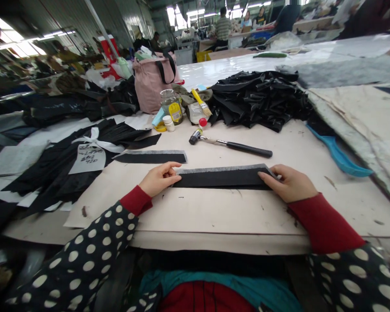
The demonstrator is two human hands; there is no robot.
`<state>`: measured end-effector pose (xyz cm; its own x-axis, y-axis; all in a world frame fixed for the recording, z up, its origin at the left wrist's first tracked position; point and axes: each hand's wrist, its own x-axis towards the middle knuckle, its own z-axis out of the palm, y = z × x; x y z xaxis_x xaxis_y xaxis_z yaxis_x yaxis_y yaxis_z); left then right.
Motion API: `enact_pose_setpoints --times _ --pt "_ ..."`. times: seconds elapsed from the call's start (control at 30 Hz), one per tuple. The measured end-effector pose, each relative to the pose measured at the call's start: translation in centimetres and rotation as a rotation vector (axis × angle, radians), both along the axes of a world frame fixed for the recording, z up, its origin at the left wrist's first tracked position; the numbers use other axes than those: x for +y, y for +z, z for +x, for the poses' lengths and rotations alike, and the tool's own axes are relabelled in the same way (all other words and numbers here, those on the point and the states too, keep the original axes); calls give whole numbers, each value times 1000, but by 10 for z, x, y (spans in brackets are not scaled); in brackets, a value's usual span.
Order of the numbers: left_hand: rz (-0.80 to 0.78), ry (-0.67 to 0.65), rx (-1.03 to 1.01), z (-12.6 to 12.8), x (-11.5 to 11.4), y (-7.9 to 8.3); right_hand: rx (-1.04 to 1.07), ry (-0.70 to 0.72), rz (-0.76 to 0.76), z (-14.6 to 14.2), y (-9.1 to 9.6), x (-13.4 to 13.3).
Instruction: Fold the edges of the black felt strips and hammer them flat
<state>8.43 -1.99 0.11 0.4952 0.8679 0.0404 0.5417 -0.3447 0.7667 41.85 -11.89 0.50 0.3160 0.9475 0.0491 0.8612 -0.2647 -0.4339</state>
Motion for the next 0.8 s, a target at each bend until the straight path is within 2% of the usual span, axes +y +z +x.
enact_pose_setpoints --times 0.23,0.47,0.8 --pt "63 -1 51 0 -2 1 -63 30 27 -2 0 0" --pt "156 -22 136 1 -5 4 -137 121 109 -1 -4 0" --pt "204 -53 203 -1 -4 4 -188 228 214 -2 -8 -5"
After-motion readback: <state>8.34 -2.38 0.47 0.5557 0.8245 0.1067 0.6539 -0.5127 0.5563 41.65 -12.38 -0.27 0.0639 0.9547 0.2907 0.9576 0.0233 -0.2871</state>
